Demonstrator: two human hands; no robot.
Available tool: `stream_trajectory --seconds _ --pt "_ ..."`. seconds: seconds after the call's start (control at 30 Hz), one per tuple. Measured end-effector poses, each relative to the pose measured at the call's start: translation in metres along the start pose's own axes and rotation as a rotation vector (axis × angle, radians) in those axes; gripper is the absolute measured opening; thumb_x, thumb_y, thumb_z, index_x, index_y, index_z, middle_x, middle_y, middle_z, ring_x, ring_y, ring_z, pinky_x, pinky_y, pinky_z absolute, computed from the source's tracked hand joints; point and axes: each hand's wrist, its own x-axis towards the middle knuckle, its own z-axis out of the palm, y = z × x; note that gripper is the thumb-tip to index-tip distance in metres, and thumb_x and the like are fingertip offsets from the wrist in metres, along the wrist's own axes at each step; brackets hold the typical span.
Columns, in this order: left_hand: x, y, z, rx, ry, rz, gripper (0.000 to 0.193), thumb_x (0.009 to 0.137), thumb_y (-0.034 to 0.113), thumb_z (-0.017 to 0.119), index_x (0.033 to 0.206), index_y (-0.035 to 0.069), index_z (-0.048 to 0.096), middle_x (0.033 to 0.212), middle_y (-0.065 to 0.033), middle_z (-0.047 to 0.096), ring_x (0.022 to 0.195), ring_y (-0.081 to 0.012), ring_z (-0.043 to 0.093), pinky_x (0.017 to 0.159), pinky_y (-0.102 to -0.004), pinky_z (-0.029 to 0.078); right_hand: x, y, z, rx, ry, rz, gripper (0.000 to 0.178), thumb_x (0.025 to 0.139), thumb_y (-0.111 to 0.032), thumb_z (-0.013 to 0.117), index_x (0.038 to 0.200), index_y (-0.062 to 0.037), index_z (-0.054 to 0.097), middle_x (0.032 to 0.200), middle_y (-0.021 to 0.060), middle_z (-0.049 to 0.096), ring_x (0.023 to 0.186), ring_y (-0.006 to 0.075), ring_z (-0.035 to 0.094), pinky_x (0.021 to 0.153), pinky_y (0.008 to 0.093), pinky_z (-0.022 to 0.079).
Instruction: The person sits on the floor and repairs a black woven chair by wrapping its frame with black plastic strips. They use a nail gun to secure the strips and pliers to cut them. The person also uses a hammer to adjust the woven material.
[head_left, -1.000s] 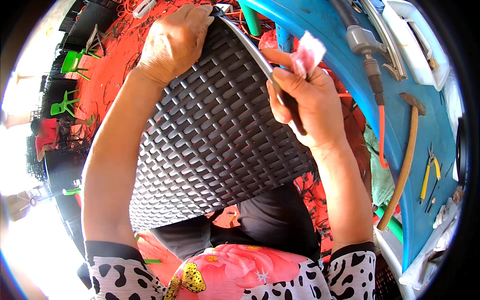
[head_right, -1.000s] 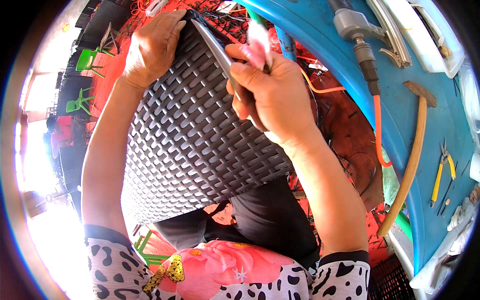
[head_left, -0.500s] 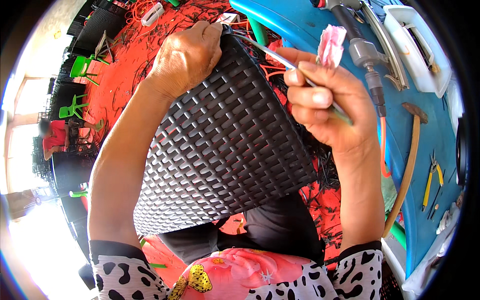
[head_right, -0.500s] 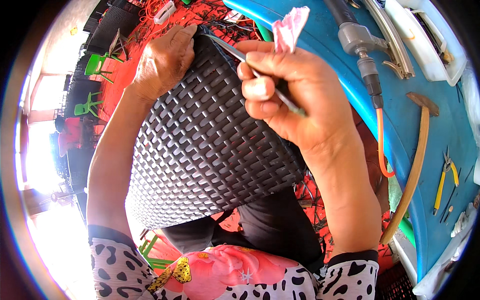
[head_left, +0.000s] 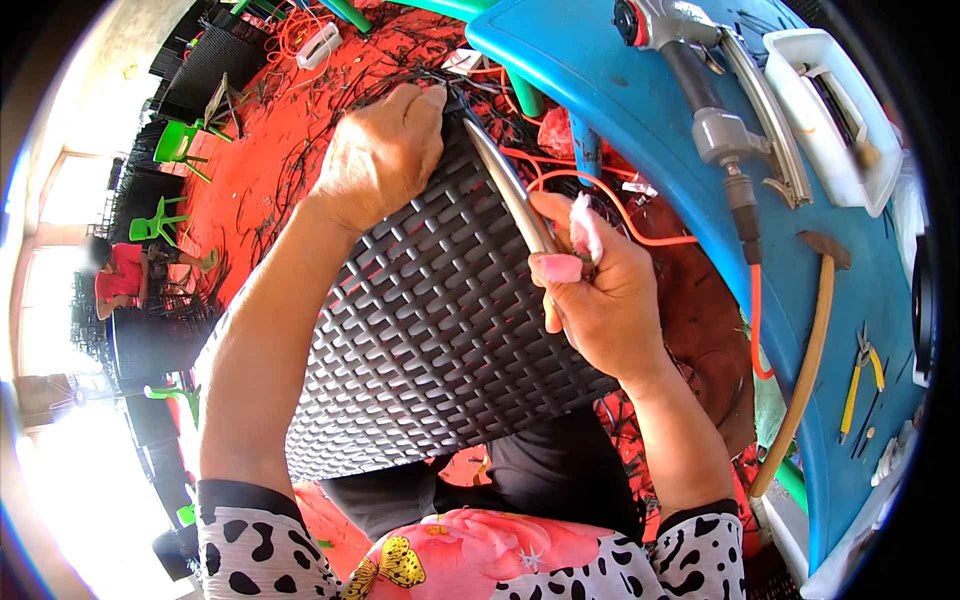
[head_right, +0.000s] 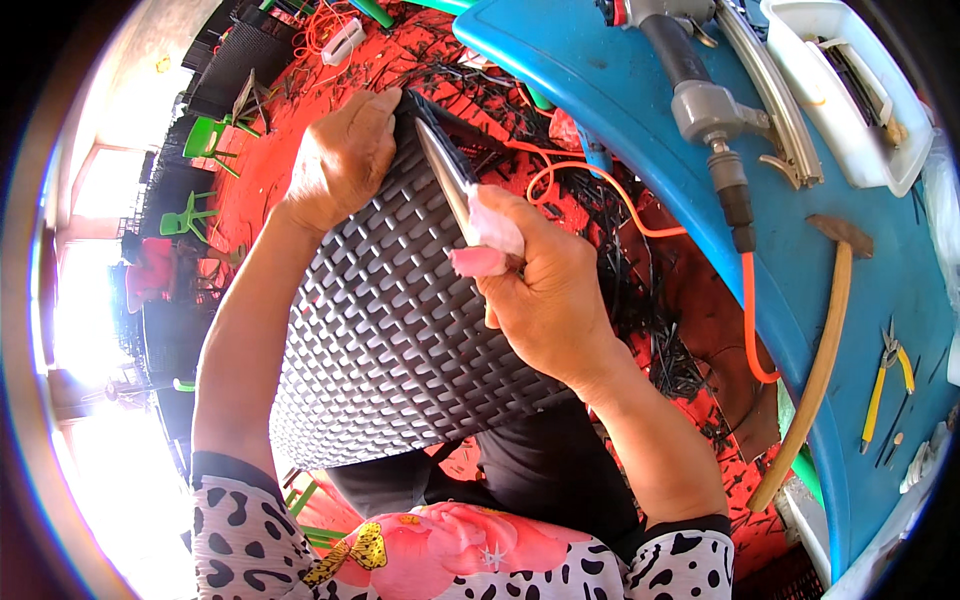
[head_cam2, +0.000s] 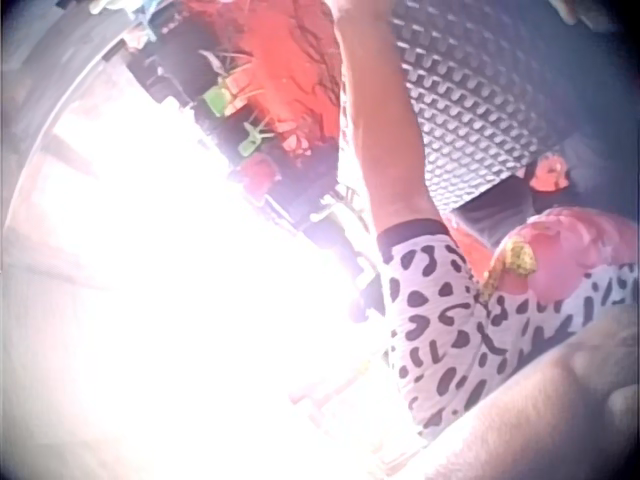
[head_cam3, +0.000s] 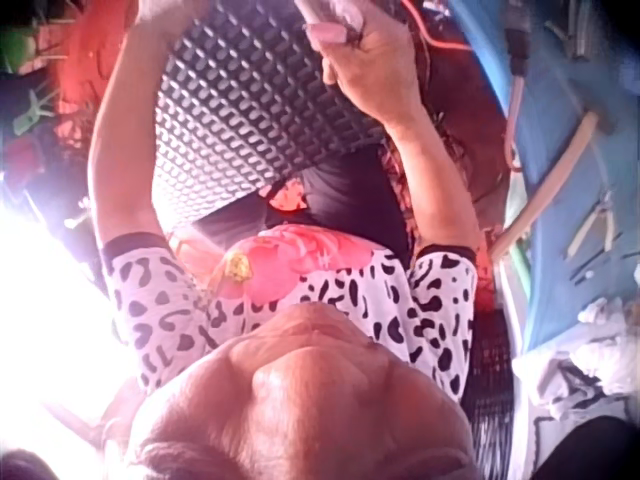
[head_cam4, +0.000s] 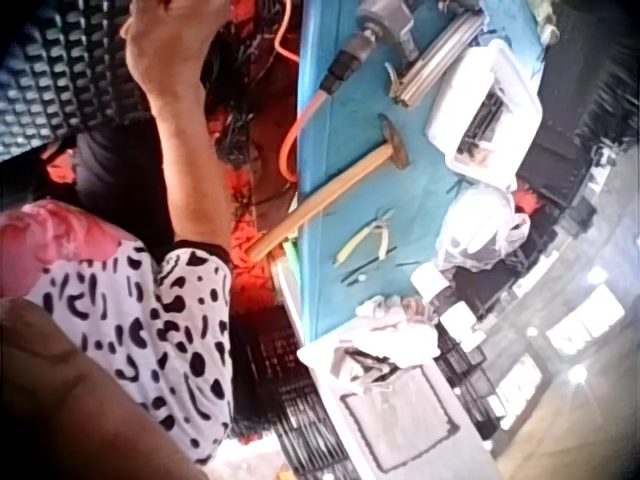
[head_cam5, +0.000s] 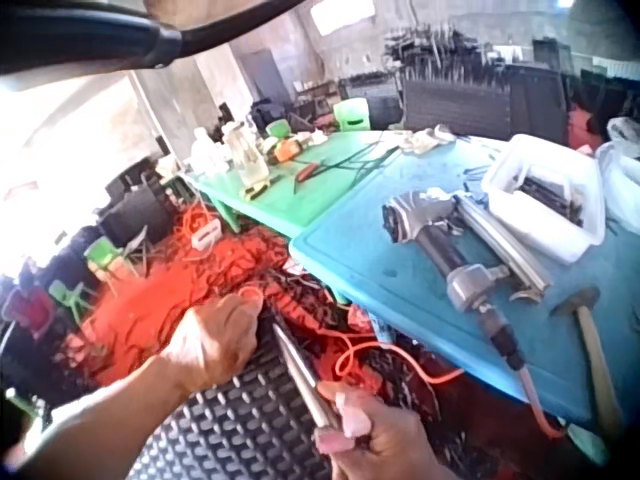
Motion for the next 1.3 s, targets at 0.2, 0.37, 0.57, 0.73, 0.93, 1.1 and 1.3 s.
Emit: stream_trajectory --seconds 0.2,0.37,0.57,0.73,0.93,1.1,1.3 --pt "0.001 0.002 0.001 -0.013 0.011 -0.017 0.029 0.076 -0.002 0.055 0.105 -0.004 0.055 0.084 -0.0171 0.057 0.068 -0.0343 0.058 0.059 -0.0387 0.050 0.007 -0.003 0.000 -0.019 0.003 0.020 0.037 0.079 0.002 0.058 0.116 -0.0030 0.054 0.069 0.0030 0.059 0.049 0.0074 0.054 0.046 0.0227 0.044" --pt "0.001 0.003 0.000 0.004 -0.001 -0.030 0.030 0.075 -0.002 0.055 0.105 -0.005 0.054 0.083 -0.0167 0.056 0.067 -0.0338 0.058 0.058 -0.0380 0.050 0.010 0.000 0.008 -0.133 0.059 -0.092 0.037 0.079 0.005 0.056 0.115 -0.0035 0.055 0.073 0.0047 0.062 0.049 0.0083 0.055 0.047 0.0232 0.045" --pt "-0.001 0.011 0.002 0.031 0.034 -0.104 0.029 0.074 -0.001 0.059 0.103 -0.002 0.056 0.084 -0.0158 0.057 0.066 -0.0322 0.058 0.056 -0.0375 0.051 0.008 0.005 -0.001 0.160 0.033 0.068 0.034 0.083 0.001 0.055 0.117 -0.0001 0.052 0.067 0.0024 0.055 0.046 0.0062 0.050 0.042 0.0220 0.042" --pt "-0.001 0.023 0.005 0.164 0.191 -0.061 0.026 0.069 -0.002 0.062 0.095 0.001 0.060 0.087 -0.0114 0.056 0.073 -0.0281 0.057 0.063 -0.0370 0.049 0.000 0.007 0.005 0.281 0.172 -0.011 0.036 0.086 -0.002 0.052 0.121 0.0041 0.044 0.069 0.0020 0.051 0.047 0.0056 0.047 0.043 0.0197 0.041" --pt "0.009 0.034 -0.002 0.306 0.080 -0.088 0.018 0.065 0.002 0.061 0.082 0.003 0.057 0.083 -0.0095 0.052 0.077 -0.0260 0.053 0.066 -0.0381 0.044 0.000 0.019 0.006 0.466 0.237 -0.120 0.038 0.087 0.000 0.053 0.122 0.0063 0.041 0.069 0.0029 0.051 0.048 0.0062 0.048 0.043 0.0204 0.041" --pt "0.021 0.042 -0.004 0.354 0.021 -0.147 0.012 0.063 0.007 0.060 0.071 0.005 0.052 0.077 -0.0103 0.051 0.079 -0.0267 0.053 0.069 -0.0383 0.042 -0.001 0.020 0.006 0.490 0.229 -0.124 0.037 0.086 0.000 0.053 0.121 0.0042 0.041 0.069 0.0030 0.051 0.048 0.0063 0.047 0.044 0.0210 0.042" --pt "0.025 0.044 -0.003 0.185 -0.063 -0.414 0.019 0.065 0.002 0.056 0.083 0.002 0.055 0.079 -0.0144 0.057 0.074 -0.0344 0.057 0.066 -0.0443 0.045 0.000 0.023 0.005 0.491 0.193 -0.147 0.037 0.086 -0.002 0.053 0.121 0.0030 0.041 0.068 0.0025 0.050 0.047 0.0059 0.047 0.042 0.0210 0.042"
